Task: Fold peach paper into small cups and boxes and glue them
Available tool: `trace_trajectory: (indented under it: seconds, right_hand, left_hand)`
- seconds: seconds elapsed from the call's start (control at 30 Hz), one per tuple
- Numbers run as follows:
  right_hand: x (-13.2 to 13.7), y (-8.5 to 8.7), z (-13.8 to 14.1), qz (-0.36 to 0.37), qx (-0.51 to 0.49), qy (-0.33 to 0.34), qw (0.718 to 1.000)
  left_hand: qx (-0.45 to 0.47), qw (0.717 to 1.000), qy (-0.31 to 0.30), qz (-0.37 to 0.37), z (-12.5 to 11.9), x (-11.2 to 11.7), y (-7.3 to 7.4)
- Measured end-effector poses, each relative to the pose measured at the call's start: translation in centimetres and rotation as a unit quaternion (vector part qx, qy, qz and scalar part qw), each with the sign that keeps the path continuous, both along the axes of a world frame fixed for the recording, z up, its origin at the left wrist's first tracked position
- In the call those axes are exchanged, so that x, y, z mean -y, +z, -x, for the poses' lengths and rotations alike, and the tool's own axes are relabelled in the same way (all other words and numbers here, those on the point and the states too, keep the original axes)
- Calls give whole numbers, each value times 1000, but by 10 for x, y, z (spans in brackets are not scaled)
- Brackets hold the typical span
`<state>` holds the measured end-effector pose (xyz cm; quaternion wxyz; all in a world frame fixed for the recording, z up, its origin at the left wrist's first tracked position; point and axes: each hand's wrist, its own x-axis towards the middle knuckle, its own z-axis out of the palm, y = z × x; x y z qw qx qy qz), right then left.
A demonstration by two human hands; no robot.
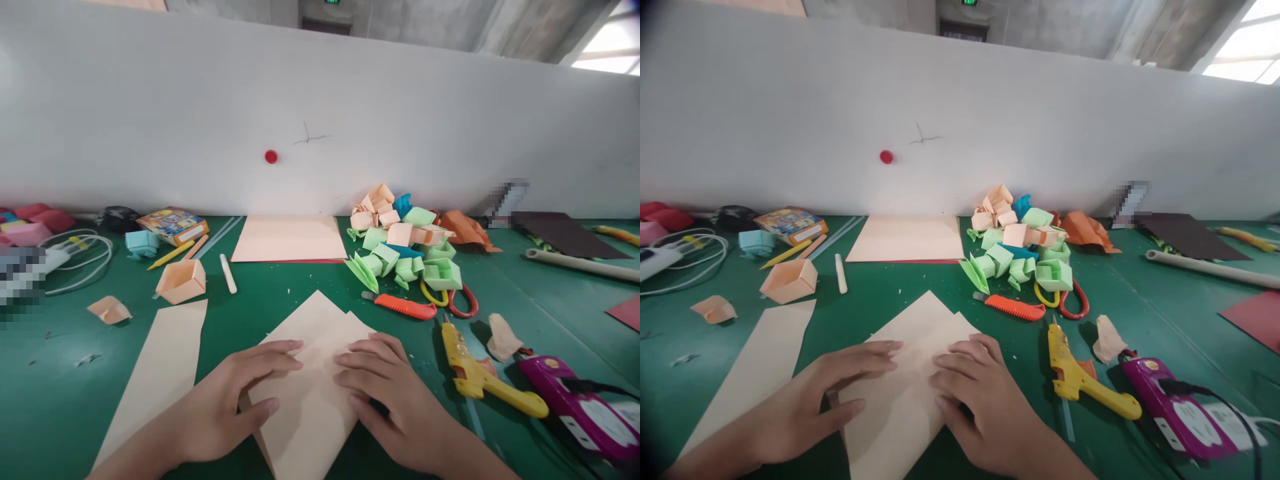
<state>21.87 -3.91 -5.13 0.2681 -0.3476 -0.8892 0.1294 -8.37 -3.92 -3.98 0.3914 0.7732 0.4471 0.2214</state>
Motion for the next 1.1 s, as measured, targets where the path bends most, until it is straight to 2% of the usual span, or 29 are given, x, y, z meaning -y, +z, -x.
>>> trace_trajectory:
  seconds: [0.1, 0.17, 0.27, 0.4, 0.53, 0.73, 0.83, 0.93, 1.03, 1.1]
  right_hand:
    - [0, 2, 4, 9, -19, 17, 1000]
    - [-1, 4, 5, 16, -13, 36, 999]
    - [-1, 7, 4, 37, 13, 42, 998]
    - [1, 9, 1, 69, 47, 36, 996]
    - [1, 12, 1, 77, 62, 37, 994]
    - [1, 13, 1, 83, 68, 44, 993]
    - [2, 12, 1, 89, 70, 49, 992]
    - [2, 11, 2, 91, 74, 53, 992]
    - [2, 11, 3, 94, 83, 61, 990]
    - [2, 11, 4, 99, 89, 62, 989]
  left_hand:
    - [43, 998, -5, 39, -3, 3, 1]
    - [38, 999, -21, 31, -2, 4, 3]
    - [-27, 997, -69, -38, 0, 3, 5]
    - [-124, 974, -123, -145, -1, 0, 6]
    - [-163, 961, -144, -169, -5, -4, 2]
    - [-127, 974, -118, -145, -2, -12, -5]
    - [-101, 984, -77, -125, -1, -13, -7]
    - [-86, 993, -44, -66, -1, -13, -9]
    - [-26, 1000, -7, 9, -3, -13, -11]
    - [3, 999, 40, 21, -4, -13, -13]
